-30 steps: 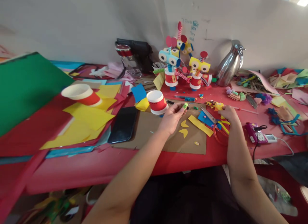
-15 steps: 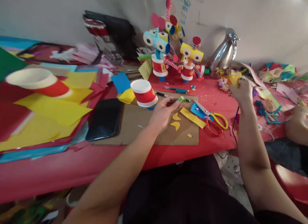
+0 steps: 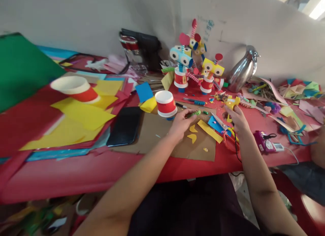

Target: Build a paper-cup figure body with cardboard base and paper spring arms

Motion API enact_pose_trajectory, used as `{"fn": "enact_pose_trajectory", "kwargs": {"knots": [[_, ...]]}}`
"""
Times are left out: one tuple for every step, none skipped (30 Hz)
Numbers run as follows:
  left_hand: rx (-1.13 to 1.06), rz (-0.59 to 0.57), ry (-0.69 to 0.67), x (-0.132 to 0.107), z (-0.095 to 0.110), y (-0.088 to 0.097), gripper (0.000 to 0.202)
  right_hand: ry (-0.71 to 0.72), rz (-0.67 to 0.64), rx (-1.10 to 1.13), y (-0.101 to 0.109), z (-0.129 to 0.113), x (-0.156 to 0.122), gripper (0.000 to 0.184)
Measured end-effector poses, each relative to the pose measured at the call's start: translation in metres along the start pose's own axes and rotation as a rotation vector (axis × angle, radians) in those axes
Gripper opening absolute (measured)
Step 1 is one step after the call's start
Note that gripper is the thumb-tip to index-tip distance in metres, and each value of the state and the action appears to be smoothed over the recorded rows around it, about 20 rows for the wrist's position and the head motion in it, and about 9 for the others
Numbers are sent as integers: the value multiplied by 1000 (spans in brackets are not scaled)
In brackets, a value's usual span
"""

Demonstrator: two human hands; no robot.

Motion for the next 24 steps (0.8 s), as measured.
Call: {"fn": "enact_pose_trajectory", "kwargs": {"knots": [[7, 5, 6, 1, -1, 0, 26, 36, -26, -6, -2, 2, -2, 40], [9, 9, 15, 2, -2, 0, 25, 59, -55, -6, -2, 5, -5, 43], [8, 14, 24, 2, -3, 0, 23, 71, -77, -9, -2, 7, -8, 47], [0, 18, 30, 3, -4, 0, 22, 79, -87, -15, -2, 9, -10, 52], [-11, 23, 32, 3, -5, 0, 21, 84, -101, -28, -2, 11, -13, 57], [-26, 28, 32, 4, -6, 0, 20, 86, -121, -51, -2, 12, -15, 62], [-39, 28, 30, 4, -6, 0, 19, 88, -147, -81, -3, 13, -17, 67], [-50, 29, 29, 4, -7, -1, 18, 88, -177, -115, -4, 14, -19, 71], [-56, 32, 30, 4, -7, -1, 18, 83, -206, -147, -6, 15, -20, 75], [-57, 37, 34, 3, -8, -1, 18, 73, -229, -175, -7, 15, -21, 78], [-56, 46, 38, 3, -8, -1, 18, 58, -244, -197, -9, 16, -22, 79], [-52, 56, 43, 3, -8, -1, 17, 43, -252, -212, -10, 16, -23, 80], [-48, 66, 48, 2, -8, -1, 17, 30, -256, -220, -12, 17, -23, 79], [-47, 70, 51, 2, -7, -1, 16, 20, -260, -225, -13, 17, -24, 78], [-48, 68, 52, 2, -7, -1, 16, 17, -259, -227, -13, 18, -24, 77], [-50, 64, 51, 1, -6, -1, 15, 19, -254, -227, -13, 18, -24, 77], [-52, 60, 50, 1, -6, -1, 15, 22, -248, -226, -13, 18, -24, 77], [-53, 59, 49, 1, -5, -1, 15, 23, -244, -225, -13, 18, -24, 77], [-54, 60, 46, 1, -5, -1, 15, 20, -244, -224, -12, 19, -24, 77], [-53, 66, 43, 2, -5, -1, 15, 16, -247, -224, -12, 19, -23, 77], [-50, 73, 38, 2, -5, 0, 15, 12, -251, -225, -12, 19, -23, 78], [-46, 80, 31, 2, -5, 0, 15, 9, -256, -228, -12, 19, -23, 78], [-41, 86, 23, 3, -5, 0, 15, 8, -257, -232, -12, 19, -23, 78], [-37, 90, 14, 3, -5, 0, 15, 8, -258, -239, -12, 19, -23, 78]]}}
Point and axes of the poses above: each hand's wrist, its own x-axis towards the middle knuckle, its own y-axis out of the back of the hand, z = x × y, the point moved 2 cm from there along x, towards the middle knuckle, and after that the axes turned 13 degrees about x, right-handed, at the moved point
